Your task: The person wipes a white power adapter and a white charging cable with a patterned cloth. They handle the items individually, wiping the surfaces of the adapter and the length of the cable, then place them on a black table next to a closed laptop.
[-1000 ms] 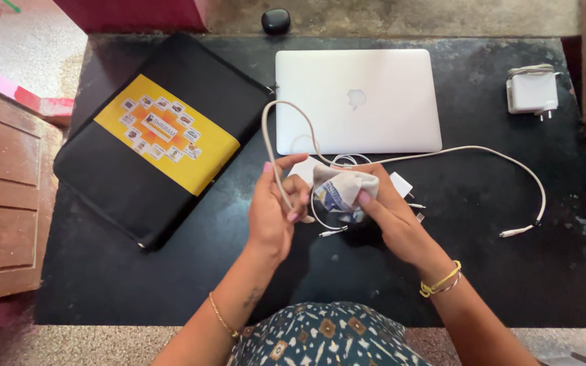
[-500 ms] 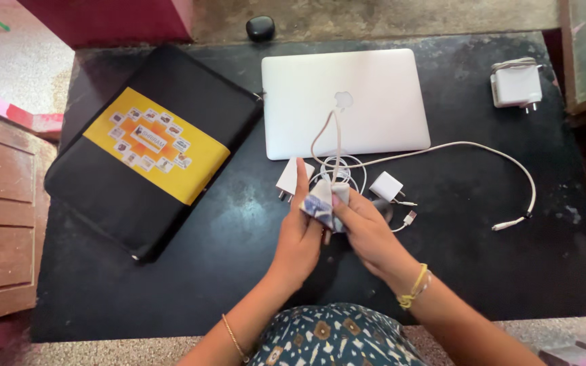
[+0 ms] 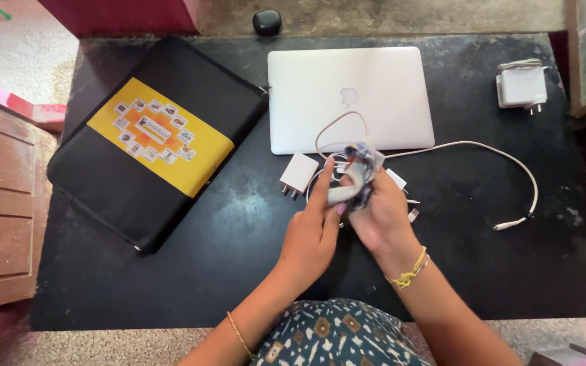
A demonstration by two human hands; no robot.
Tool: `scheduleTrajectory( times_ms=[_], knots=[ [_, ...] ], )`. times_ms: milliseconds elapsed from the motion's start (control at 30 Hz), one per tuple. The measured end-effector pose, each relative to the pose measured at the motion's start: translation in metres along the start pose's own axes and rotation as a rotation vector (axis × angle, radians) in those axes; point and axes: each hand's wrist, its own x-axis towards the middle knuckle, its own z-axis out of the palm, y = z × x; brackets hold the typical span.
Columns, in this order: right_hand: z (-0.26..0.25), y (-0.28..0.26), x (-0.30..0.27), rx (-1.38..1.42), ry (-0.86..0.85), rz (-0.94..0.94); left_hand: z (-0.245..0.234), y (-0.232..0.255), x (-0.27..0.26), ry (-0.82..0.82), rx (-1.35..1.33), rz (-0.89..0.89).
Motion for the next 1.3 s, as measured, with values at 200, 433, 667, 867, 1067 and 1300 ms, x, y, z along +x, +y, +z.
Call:
scheduleTrajectory(
  times_ms=[200, 433, 667, 867, 1067, 1300],
  knots=[
    [-0.012, -0.02, 0.009, 0.088, -0.004, 0.055, -0.005, 0.012, -0.005, -0.165, 0.092, -0.204],
    [-0.06, -0.057, 0.055, 0.191, 0.024, 0.033, -0.034, 0.012, -0.008, -0.167, 0.066, -0.21],
    [-0.09, -0.105, 0.079, 0.209, 0.019, -0.055, -0.102, -0.017, 0.007, -0.026, -0.035, -0.186],
    [-0.081, -0.109, 0.083, 0.272, -0.005, -0.066, -0.13, -0.014, 0.005, 0.014, 0.085, -0.207],
    [-0.088, -0.117, 0.085, 0.228, 0.017, -0.116, -0.148, -0.011, 0.001, 0.03, 0.171, -0.206],
    [-0.092, -0.127, 0.088, 0.214, 0.08, -0.159, -0.174, -0.019, -0.001, 0.104, 0.174, -0.174]
  ],
)
